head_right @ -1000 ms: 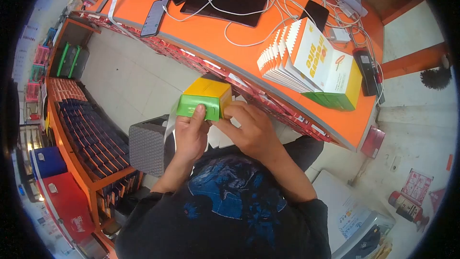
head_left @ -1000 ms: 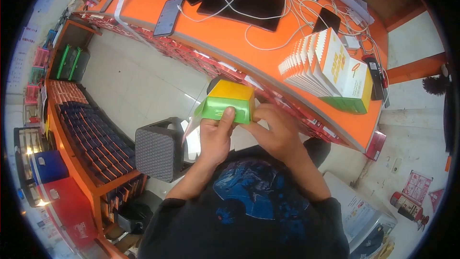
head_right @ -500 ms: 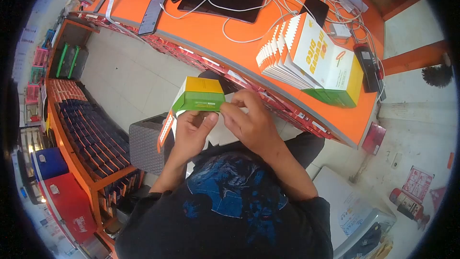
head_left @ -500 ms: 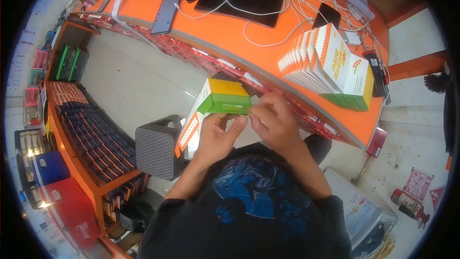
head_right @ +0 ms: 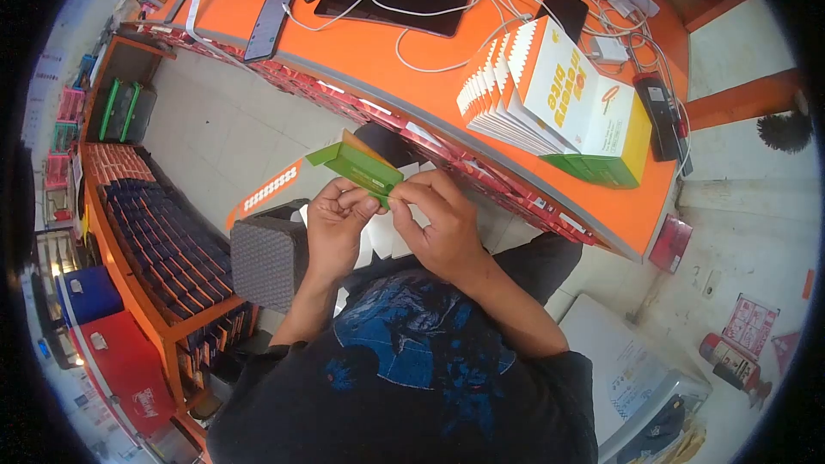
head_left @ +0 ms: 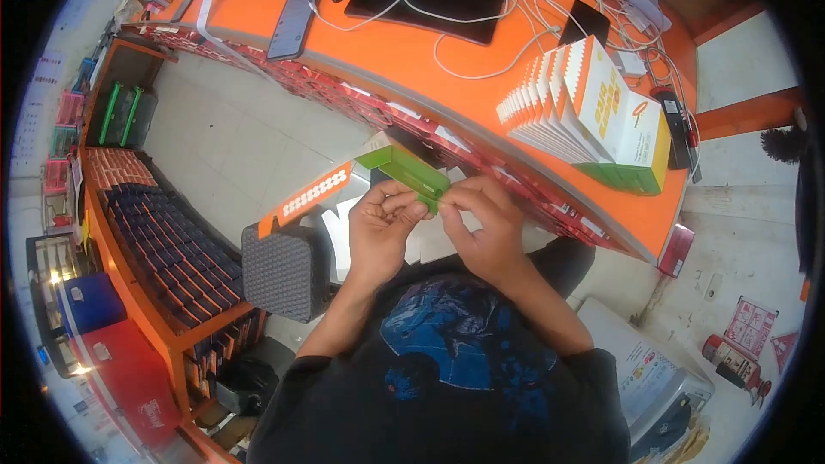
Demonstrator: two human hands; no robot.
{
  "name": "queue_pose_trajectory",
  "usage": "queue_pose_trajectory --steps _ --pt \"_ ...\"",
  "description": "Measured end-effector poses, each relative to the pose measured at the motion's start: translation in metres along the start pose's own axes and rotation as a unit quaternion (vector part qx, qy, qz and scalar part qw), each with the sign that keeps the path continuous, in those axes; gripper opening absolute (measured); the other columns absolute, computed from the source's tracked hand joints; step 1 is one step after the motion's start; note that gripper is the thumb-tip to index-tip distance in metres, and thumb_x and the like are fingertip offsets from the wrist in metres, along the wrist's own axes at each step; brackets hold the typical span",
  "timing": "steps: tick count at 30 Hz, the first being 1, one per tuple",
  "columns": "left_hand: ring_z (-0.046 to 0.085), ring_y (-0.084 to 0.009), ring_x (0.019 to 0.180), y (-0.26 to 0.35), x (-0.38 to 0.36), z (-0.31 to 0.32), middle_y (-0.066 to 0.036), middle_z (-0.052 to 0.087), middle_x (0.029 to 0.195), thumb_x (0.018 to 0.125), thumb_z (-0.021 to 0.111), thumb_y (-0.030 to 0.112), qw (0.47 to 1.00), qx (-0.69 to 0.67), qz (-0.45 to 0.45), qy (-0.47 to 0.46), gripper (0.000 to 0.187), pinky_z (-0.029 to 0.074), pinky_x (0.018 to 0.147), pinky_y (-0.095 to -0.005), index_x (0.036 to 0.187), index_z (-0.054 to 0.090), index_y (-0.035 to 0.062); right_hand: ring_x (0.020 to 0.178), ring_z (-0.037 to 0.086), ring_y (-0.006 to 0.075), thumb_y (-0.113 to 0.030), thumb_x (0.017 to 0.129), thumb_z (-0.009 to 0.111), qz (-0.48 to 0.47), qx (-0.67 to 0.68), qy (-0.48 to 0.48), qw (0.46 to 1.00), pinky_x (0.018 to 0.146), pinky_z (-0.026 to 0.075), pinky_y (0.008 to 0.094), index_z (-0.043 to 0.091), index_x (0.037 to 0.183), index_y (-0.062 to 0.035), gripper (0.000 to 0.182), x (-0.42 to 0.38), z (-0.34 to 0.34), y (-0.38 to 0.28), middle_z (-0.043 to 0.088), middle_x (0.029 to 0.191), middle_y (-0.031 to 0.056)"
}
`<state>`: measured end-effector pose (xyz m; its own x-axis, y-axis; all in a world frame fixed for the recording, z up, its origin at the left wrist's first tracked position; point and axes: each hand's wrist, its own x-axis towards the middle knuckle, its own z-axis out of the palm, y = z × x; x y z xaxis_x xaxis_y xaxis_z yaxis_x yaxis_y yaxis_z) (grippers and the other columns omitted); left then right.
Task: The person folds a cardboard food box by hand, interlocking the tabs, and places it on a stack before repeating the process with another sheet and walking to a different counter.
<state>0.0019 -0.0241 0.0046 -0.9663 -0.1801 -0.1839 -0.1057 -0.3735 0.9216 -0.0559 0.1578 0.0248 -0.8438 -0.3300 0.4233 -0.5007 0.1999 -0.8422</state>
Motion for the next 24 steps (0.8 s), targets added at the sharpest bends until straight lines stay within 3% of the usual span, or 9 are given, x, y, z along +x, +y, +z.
queue_pose_trajectory --steps 8,12,15,17,18,20,21,22,24 --pt "0.075 -0.0173 0.104 -0.012 0.001 0.001 -0.015 0.08 0.118 0.101 0.077 -0.001 0.998 -0.046 0.043 -0.022 0.023 0.061 0.096 -0.0317 0.122 0.069 -0.0052 0.087 0.072 0.0242 -0.003 0.092 0.084 0.066 0.07 -0.003 0.995 0.08 0.058 0.0367 0.078 0.105 -0.0017 0.015 -0.005 0.0 -0.001 0.072 0.1 0.0112" --pt "0.075 -0.0163 0.104 -0.016 0.0 -0.002 -0.012 0.08 0.115 0.101 0.078 0.0 0.996 -0.049 0.061 -0.052 0.021 0.061 0.094 -0.031 0.12 0.072 -0.0031 0.098 0.073 0.0242 -0.004 0.089 0.087 0.038 0.039 -0.043 0.998 0.086 0.06 0.0396 0.079 0.104 -0.0023 0.018 -0.002 -0.007 0.003 0.071 0.113 0.013" --pt "0.075 -0.0146 0.101 -0.013 -0.002 0.001 -0.009 0.08 0.108 0.101 0.077 0.0 0.998 -0.05 0.037 0.008 0.02 0.06 0.092 -0.03 0.121 0.074 -0.002 0.106 0.072 0.0284 -0.003 0.087 0.088 -0.003 0.029 -0.017 0.999 0.09 0.061 0.0441 0.076 0.103 -0.0013 0.02 0.006 -0.003 -0.006 0.069 0.124 0.0155" --pt "0.074 -0.0218 0.113 -0.009 -0.004 -0.004 -0.014 0.076 0.125 0.103 0.079 0.014 0.996 0.075 0.015 -0.045 0.029 0.06 0.099 -0.0378 0.127 0.069 0.0017 0.11 0.072 0.0313 -0.001 0.086 0.088 -0.025 0.038 0.007 0.999 0.091 0.061 0.0464 0.073 0.102 0.0 0.022 0.007 -0.002 -0.008 0.068 0.128 0.0168" --pt "0.074 -0.0218 0.113 -0.007 -0.001 -0.002 -0.014 0.076 0.125 0.103 0.079 0.014 0.996 0.075 0.016 -0.046 0.029 0.06 0.099 -0.0378 0.127 0.069 0.0017 0.111 0.071 0.0336 -0.001 0.086 0.085 -0.073 -0.044 -0.007 0.996 0.091 0.062 0.0459 0.07 0.099 0.0011 0.021 0.006 -0.003 -0.006 0.068 0.128 0.0177" --pt "0.07 -0.0316 0.125 -0.001 0.007 0.004 -0.018 0.069 0.137 0.104 0.079 0.038 0.993 -0.083 0.081 -0.025 0.055 0.058 0.106 -0.0456 0.14 0.056 0.0043 0.111 0.071 0.0359 -0.001 0.085 0.082 -0.12 -0.124 -0.019 0.985 0.091 0.062 0.0454 0.066 0.096 0.0021 0.02 0.003 -0.006 -0.003 0.068 0.128 0.0187" --pt "0.063 -0.0413 0.135 -0.002 0.009 -0.009 -0.023 0.061 0.144 0.102 0.069 0.066 0.969 -0.241 0.018 -0.052 0.079 0.056 0.11 -0.053 0.149 0.042 0.0084 0.112 0.07 0.0359 -0.002 0.085 0.079 -0.144 -0.133 -0.046 0.98 0.091 0.063 0.0437 0.064 0.094 0.0019 0.017 0.002 -0.008 -0.001 0.069 0.126 0.0182" --pt "0.066 -0.0459 0.129 0.011 0.009 -0.005 -0.026 0.063 0.14 0.099 0.056 0.081 0.934 -0.353 -0.004 -0.056 0.092 0.056 0.11 -0.0558 0.146 0.044 0.0039 0.113 0.07 0.036 -0.004 0.085 0.075 -0.168 -0.141 -0.072 0.973 0.091 0.063 0.042 0.063 0.092 0.0017 0.015 0.0 -0.009 -0.001 0.069 0.124 0.0178" --pt "0.07 -0.0433 0.124 0.032 0.014 -0.001 -0.025 0.065 0.137 0.104 0.047 0.081 0.942 -0.314 -0.118 0.007 0.09 0.055 0.112 -0.0567 0.138 0.051 -0.0025 0.114 0.07 0.0343 -0.006 0.085 0.072 -0.172 -0.17 -0.094 0.966 0.091 0.063 0.0414 0.062 0.091 -0.0002 0.013 -0.005 -0.009 -0.002 0.07 0.121 0.0165"
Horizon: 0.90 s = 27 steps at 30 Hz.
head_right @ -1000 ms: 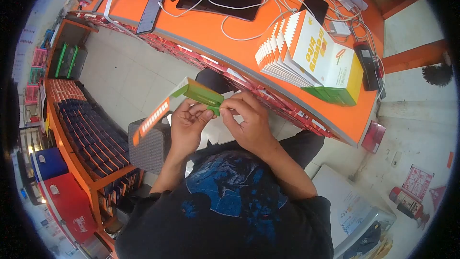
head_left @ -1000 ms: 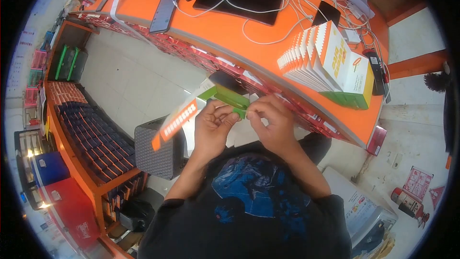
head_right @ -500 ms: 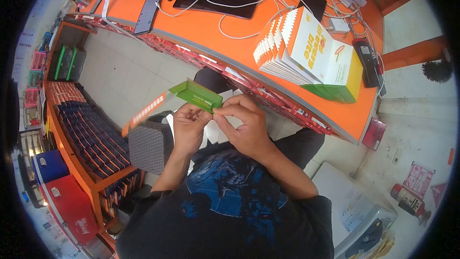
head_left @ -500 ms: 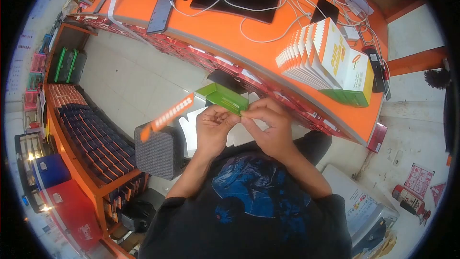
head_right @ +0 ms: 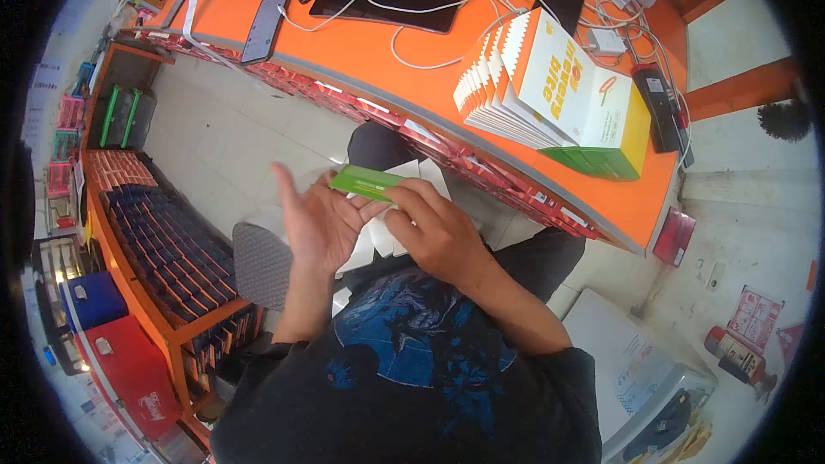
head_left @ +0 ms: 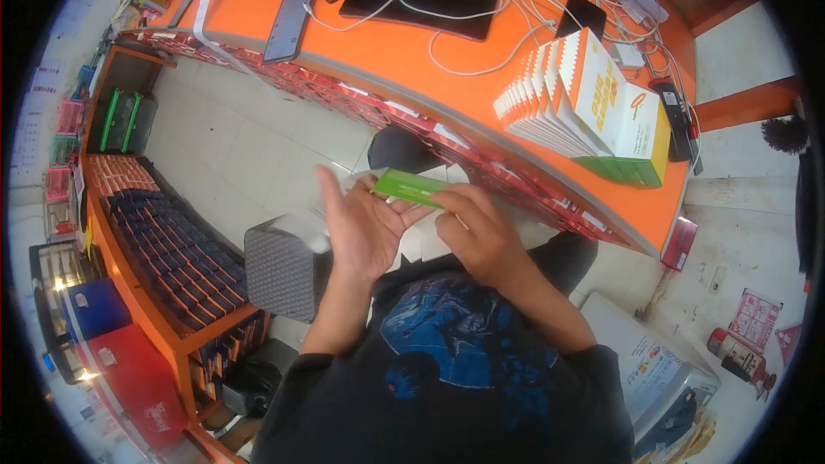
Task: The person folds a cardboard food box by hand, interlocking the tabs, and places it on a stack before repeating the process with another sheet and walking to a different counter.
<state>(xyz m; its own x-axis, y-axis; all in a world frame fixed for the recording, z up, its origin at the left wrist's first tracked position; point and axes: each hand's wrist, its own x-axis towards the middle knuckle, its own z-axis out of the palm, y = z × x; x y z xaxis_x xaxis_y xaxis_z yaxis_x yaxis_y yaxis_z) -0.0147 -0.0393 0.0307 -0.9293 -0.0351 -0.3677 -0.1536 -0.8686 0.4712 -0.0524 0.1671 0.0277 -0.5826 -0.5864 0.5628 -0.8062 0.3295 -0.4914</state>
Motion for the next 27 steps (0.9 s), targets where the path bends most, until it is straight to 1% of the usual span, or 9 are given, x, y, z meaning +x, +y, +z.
queue_pose_trajectory --steps 3,6,10,12,18,22,24,26,27 --pt "0.073 -0.0345 0.119 -0.008 0.008 -0.014 -0.017 0.072 0.115 0.114 0.039 0.063 0.996 0.053 -0.037 0.062 0.065 0.058 0.108 -0.0509 0.124 0.055 0.0009 0.114 0.07 0.0313 -0.009 0.087 0.07 -0.029 -0.051 -0.028 0.998 0.093 0.062 0.0406 0.065 0.094 -0.0029 0.011 -0.004 0.004 -0.003 0.07 0.117 0.0137" --pt "0.073 -0.0285 0.111 -0.027 0.019 -0.053 -0.014 0.072 0.111 0.116 0.041 0.049 0.999 0.039 -0.032 -0.006 0.051 0.06 0.1 -0.0449 0.121 0.058 0.0014 0.11 0.07 0.0291 -0.011 0.088 0.07 -0.049 -0.092 -0.015 0.994 0.091 0.062 0.0401 0.07 0.102 -0.0044 0.016 -0.005 0.009 -0.003 0.07 0.114 0.0113" --pt "0.072 -0.0274 0.108 -0.051 0.004 -0.026 -0.016 0.07 0.123 0.114 0.048 0.031 0.98 0.14 0.047 0.131 0.04 0.061 0.089 -0.0437 0.129 0.06 -0.004 0.106 0.07 0.028 -0.014 0.09 0.071 -0.014 -0.137 -0.023 0.99 0.087 0.06 0.0398 0.074 0.115 -0.0047 0.027 -0.003 0.002 -0.004 0.069 0.113 0.0099" --pt "0.069 -0.0204 0.105 -0.051 -0.003 -0.011 -0.011 0.069 0.121 0.112 0.053 0.021 0.904 0.377 0.095 0.179 0.032 0.058 0.089 -0.036 0.131 0.062 -0.0023 0.105 0.07 0.0282 -0.013 0.089 0.072 -0.016 -0.127 -0.008 0.992 0.085 0.06 0.0402 0.074 0.115 -0.0048 0.027 -0.007 0.007 0.0 0.069 0.113 0.01" --pt "0.067 -0.0174 0.117 -0.043 0.007 -0.019 -0.012 0.071 0.126 0.106 0.064 0.002 0.892 0.382 0.224 0.086 0.031 0.054 0.099 -0.0343 0.136 0.063 -0.0058 0.093 0.073 0.0295 -0.003 0.091 0.076 0.097 -0.006 0.1 0.99 0.078 0.061 0.0403 0.073 0.111 -0.0024 0.02 -0.006 0.016 0.007 0.071 0.107 0.012" --pt "0.071 -0.0224 0.112 -0.055 0.008 -0.044 -0.013 0.077 0.118 0.106 0.069 0.005 0.769 0.538 0.341 0.052 0.02 0.056 0.099 -0.0383 0.123 0.075 -0.0025 0.087 0.075 0.0272 -0.001 0.096 0.075 0.289 0.207 0.119 0.927 0.075 0.062 0.0381 0.071 0.109 0.001 0.014 -0.002 0.013 0.0 0.071 0.103 0.0142" --pt "0.071 -0.0198 0.107 -0.051 0.003 -0.058 -0.011 0.075 0.117 0.104 0.074 0.005 0.506 0.752 0.42 -0.041 0.017 0.057 0.09 -0.0373 0.12 0.075 -0.0013 0.087 0.075 0.026 -0.002 0.097 0.074 0.3 0.219 0.121 0.921 0.074 0.062 0.0373 0.071 0.11 0.0011 0.014 -0.004 0.017 0.0 0.071 0.103 0.0141" --pt "0.072 -0.0201 0.104 -0.064 0.001 -0.06 -0.011 0.076 0.114 0.105 0.075 0.009 0.522 0.753 0.4 -0.027 0.018 0.057 0.089 -0.0395 0.121 0.075 0.0007 0.088 0.075 0.0248 -0.002 0.097 0.074 0.309 0.23 0.122 0.915 0.074 0.062 0.0365 0.071 0.11 0.0013 0.014 -0.006 0.022 -0.001 0.07 0.103 0.0141" --pt "0.071 -0.0203 0.103 -0.07 0.0 -0.049 -0.011 0.076 0.114 0.105 0.075 0.01 0.645 0.673 0.362 0.017 0.019 0.057 0.09 -0.0393 0.121 0.075 0.0004 0.089 0.074 0.0266 -0.002 0.096 0.076 0.303 0.226 0.121 0.918 0.075 0.062 0.0369 0.071 0.109 0.0012 0.014 -0.007 0.024 -0.001 0.07 0.103 0.0141"
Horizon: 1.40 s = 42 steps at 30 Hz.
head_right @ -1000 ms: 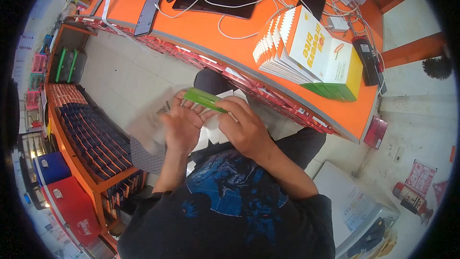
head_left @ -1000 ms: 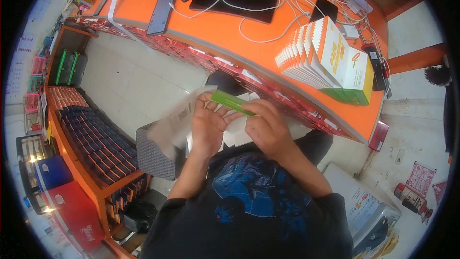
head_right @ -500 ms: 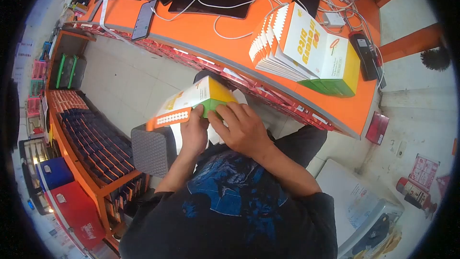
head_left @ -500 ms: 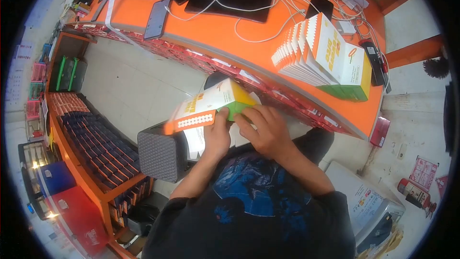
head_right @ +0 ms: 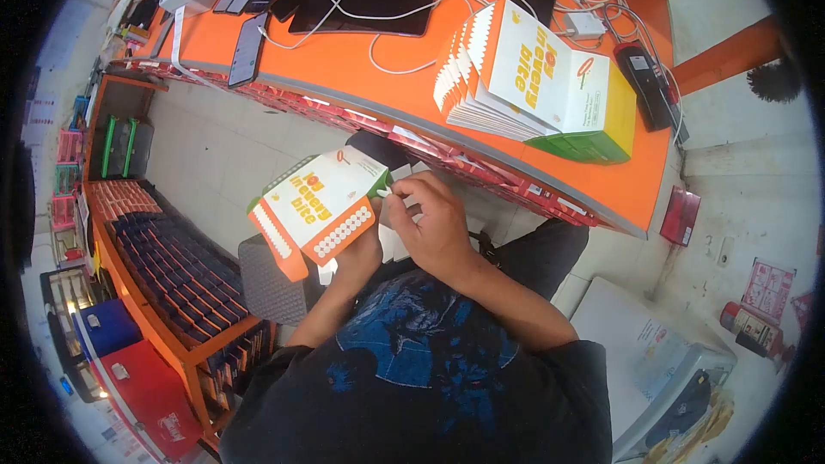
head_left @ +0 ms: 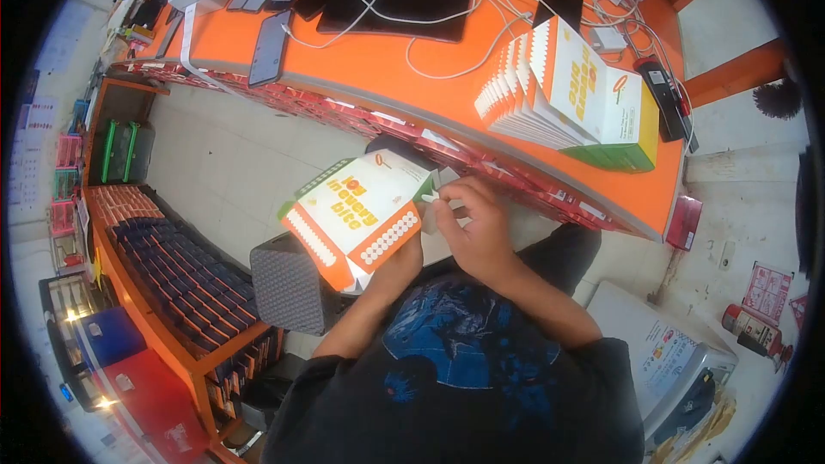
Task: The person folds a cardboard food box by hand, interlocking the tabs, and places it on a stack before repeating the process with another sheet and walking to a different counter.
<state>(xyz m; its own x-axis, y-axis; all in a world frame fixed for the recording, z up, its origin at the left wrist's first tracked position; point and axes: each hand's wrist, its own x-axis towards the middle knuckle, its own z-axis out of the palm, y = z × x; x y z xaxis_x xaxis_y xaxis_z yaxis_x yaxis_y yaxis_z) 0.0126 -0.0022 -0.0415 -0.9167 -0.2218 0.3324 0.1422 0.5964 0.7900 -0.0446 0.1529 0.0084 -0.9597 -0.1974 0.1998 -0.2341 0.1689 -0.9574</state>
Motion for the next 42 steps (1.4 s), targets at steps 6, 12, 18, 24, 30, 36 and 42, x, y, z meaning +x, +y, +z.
queue_pose_trajectory --steps 6,12,18,24,30,36,42 --pt "0.071 -0.0188 0.099 0.015 0.011 -0.013 -0.009 0.077 0.111 0.106 0.076 0.016 0.969 -0.141 -0.201 -0.025 0.02 0.055 0.089 -0.035 0.119 0.076 0.0002 0.094 0.071 0.034 0.0 0.089 0.079 -0.153 -0.122 0.012 0.981 0.082 0.06 0.0417 0.071 0.105 -0.0002 0.018 0.003 -0.004 0.011 0.069 0.102 0.0142" --pt "0.071 -0.0188 0.106 0.019 0.014 -0.015 -0.009 0.077 0.116 0.104 0.079 0.017 0.968 -0.156 -0.199 -0.009 0.027 0.056 0.092 -0.0347 0.125 0.075 0.0 0.092 0.071 0.0345 0.002 0.085 0.081 -0.204 -0.161 0.042 0.965 0.081 0.06 0.0435 0.07 0.105 -0.0005 0.023 0.003 -0.006 0.002 0.069 0.101 0.0131" --pt "0.072 -0.0166 0.1 0.015 0.008 -0.006 -0.008 0.078 0.112 0.104 0.08 0.018 0.98 -0.144 -0.135 0.031 0.024 0.056 0.09 -0.0327 0.12 0.076 0.0002 0.09 0.071 0.0331 0.003 0.084 0.081 -0.197 -0.161 0.038 0.966 0.078 0.06 0.0421 0.07 0.104 0.0 0.023 0.002 -0.004 0.0 0.069 0.099 0.0125" --pt "0.071 -0.0166 0.102 0.017 0.01 -0.005 -0.008 0.078 0.113 0.104 0.079 0.015 0.971 -0.156 -0.18 -0.014 0.023 0.057 0.089 -0.0328 0.121 0.076 -0.0001 0.088 0.071 0.0326 0.003 0.084 0.082 -0.192 -0.167 0.061 0.965 0.077 0.06 0.0417 0.07 0.104 -0.0007 0.024 0.001 -0.004 0.004 0.07 0.098 0.0121" --pt "0.071 -0.0157 0.102 0.027 0.014 -0.003 -0.008 0.078 0.112 0.104 0.079 0.013 0.968 -0.164 -0.189 0.015 0.021 0.057 0.088 -0.0323 0.12 0.076 -0.0004 0.088 0.072 0.0321 0.004 0.083 0.082 -0.193 -0.167 0.052 0.965 0.076 0.06 0.0413 0.07 0.103 -0.0005 0.024 0.001 -0.003 0.001 0.07 0.097 0.0118" --pt "0.071 -0.016 0.101 0.021 0.01 -0.003 -0.009 0.077 0.112 0.104 0.079 0.013 0.978 -0.128 -0.164 0.001 0.023 0.057 0.088 -0.0326 0.121 0.074 -0.0016 0.088 0.073 0.0319 0.004 0.083 0.082 -0.187 -0.166 0.068 0.966 0.076 0.061 0.0411 0.07 0.102 -0.0005 0.023 0.0 -0.002 0.002 0.07 0.097 0.0118" --pt "0.072 -0.0154 0.102 0.022 0.008 -0.002 -0.01 0.077 0.114 0.105 0.078 0.011 0.986 -0.095 -0.136 0.004 0.023 0.057 0.089 -0.0313 0.122 0.073 -0.0027 0.088 0.073 0.0317 0.003 0.084 0.082 -0.184 -0.168 0.06 0.967 0.076 0.061 0.0412 0.07 0.101 -0.0003 0.022 -0.001 -0.002 0.0 0.07 0.096 0.0119"
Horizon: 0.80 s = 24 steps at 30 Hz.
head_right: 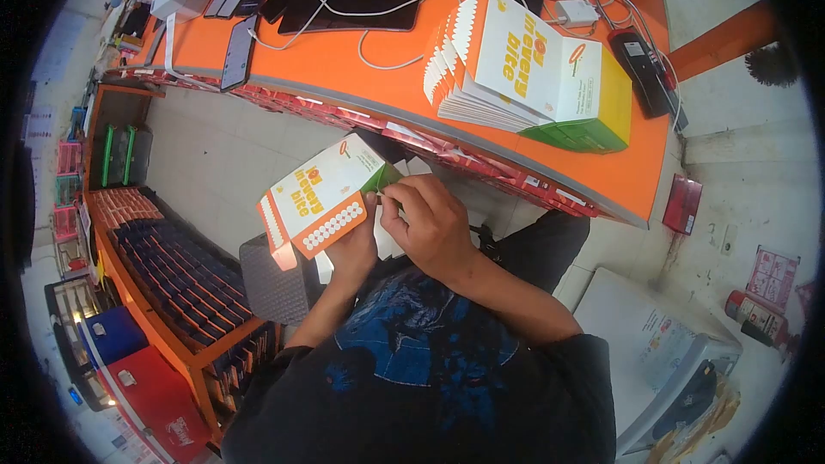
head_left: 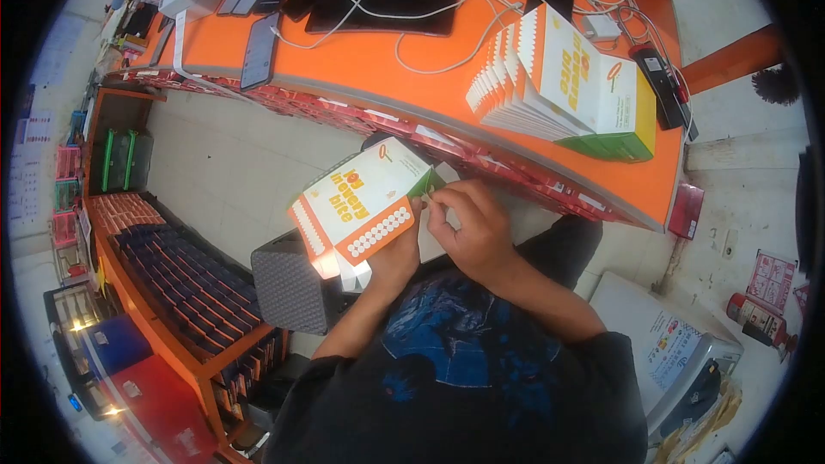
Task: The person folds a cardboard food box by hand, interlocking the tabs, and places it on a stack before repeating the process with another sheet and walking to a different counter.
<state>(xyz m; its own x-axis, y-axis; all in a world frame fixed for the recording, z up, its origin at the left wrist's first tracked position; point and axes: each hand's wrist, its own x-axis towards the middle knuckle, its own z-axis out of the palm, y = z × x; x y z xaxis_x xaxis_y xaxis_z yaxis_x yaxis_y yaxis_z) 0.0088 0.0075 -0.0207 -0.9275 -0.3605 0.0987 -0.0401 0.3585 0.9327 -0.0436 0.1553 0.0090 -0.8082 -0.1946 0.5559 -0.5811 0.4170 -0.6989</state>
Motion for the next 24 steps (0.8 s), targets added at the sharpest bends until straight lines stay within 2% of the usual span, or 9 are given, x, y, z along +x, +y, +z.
queue_pose_trajectory --steps 2,8,14,18,20,24 --pt "0.071 -0.0144 0.105 -0.0047 -0.0004 0.0023 -0.009 0.076 0.117 0.105 0.077 0.008 0.994 -0.105 -0.009 0.008 0.024 0.057 0.093 -0.0306 0.125 0.071 -0.0035 0.088 0.073 0.0317 0.003 0.084 0.082 -0.003 0.0 0.0 1.0 0.076 0.061 0.0413 0.07 0.101 -0.0001 0.021 0.0005 -0.0002 -0.0007 0.07 0.096 0.0119" --pt "0.074 -0.0172 0.107 -0.0037 0.0012 0.0064 -0.012 0.076 0.116 0.104 0.076 0.002 0.986 -0.156 -0.047 0.021 0.028 0.06 0.094 -0.0313 0.13 0.066 -0.0039 0.088 0.073 0.0321 0.003 0.084 0.082 0.002 0.002 -0.008 1.0 0.076 0.061 0.0413 0.069 0.101 0.0002 0.021 0.0004 -0.0001 -0.002 0.071 0.096 0.0123" --pt "0.073 -0.0172 0.109 -0.0086 0.0013 0.005 -0.011 0.076 0.117 0.103 0.077 0.004 0.991 -0.133 -0.02 0.019 0.026 0.059 0.094 -0.0315 0.127 0.068 -0.004 0.087 0.073 0.0327 0.003 0.085 0.082 -0.001 0.003 -0.008 1.0 0.075 0.061 0.0415 0.07 0.101 0.0005 0.02 -0.0002 0.0013 -0.001 0.071 0.095 0.0127" --pt "0.073 -0.0176 0.109 -0.0041 -0.0001 0.0029 -0.011 0.076 0.118 0.103 0.077 0.005 0.99 -0.132 -0.035 0.016 0.025 0.059 0.094 -0.0319 0.125 0.069 -0.004 0.088 0.073 0.0324 0.002 0.085 0.082 0.0 0.0 -0.002 1.0 0.074 0.061 0.0415 0.07 0.102 0.0 0.021 -0.0012 0.001 0.0003 0.071 0.095 0.0124" --pt "0.07 -0.0139 0.105 -0.0011 -0.0014 0.0008 -0.009 0.075 0.113 0.105 0.076 0.005 1.0 -0.014 -0.004 -0.001 0.021 0.057 0.092 -0.0296 0.122 0.071 -0.0041 0.087 0.073 0.0322 0.002 0.085 0.082 0.0 -0.002 0.006 1.0 0.074 0.061 0.0415 0.07 0.102 -0.0002 0.021 -0.0005 0.0007 0.0004 0.071 0.095 0.0122" --pt "0.073 -0.0178 0.107 -0.006 -0.0009 0.0041 -0.012 0.076 0.117 0.104 0.076 0.006 0.997 -0.07 -0.028 0.002 0.025 0.058 0.093 -0.0319 0.126 0.07 -0.0039 0.086 0.073 0.0317 0.001 0.084 0.082 0.0 -0.005 0.003 1.0 0.073 0.061 0.0411 0.07 0.102 -0.0005 0.021 -0.0022 0.0009 -0.0013 0.071 0.095 0.0118"
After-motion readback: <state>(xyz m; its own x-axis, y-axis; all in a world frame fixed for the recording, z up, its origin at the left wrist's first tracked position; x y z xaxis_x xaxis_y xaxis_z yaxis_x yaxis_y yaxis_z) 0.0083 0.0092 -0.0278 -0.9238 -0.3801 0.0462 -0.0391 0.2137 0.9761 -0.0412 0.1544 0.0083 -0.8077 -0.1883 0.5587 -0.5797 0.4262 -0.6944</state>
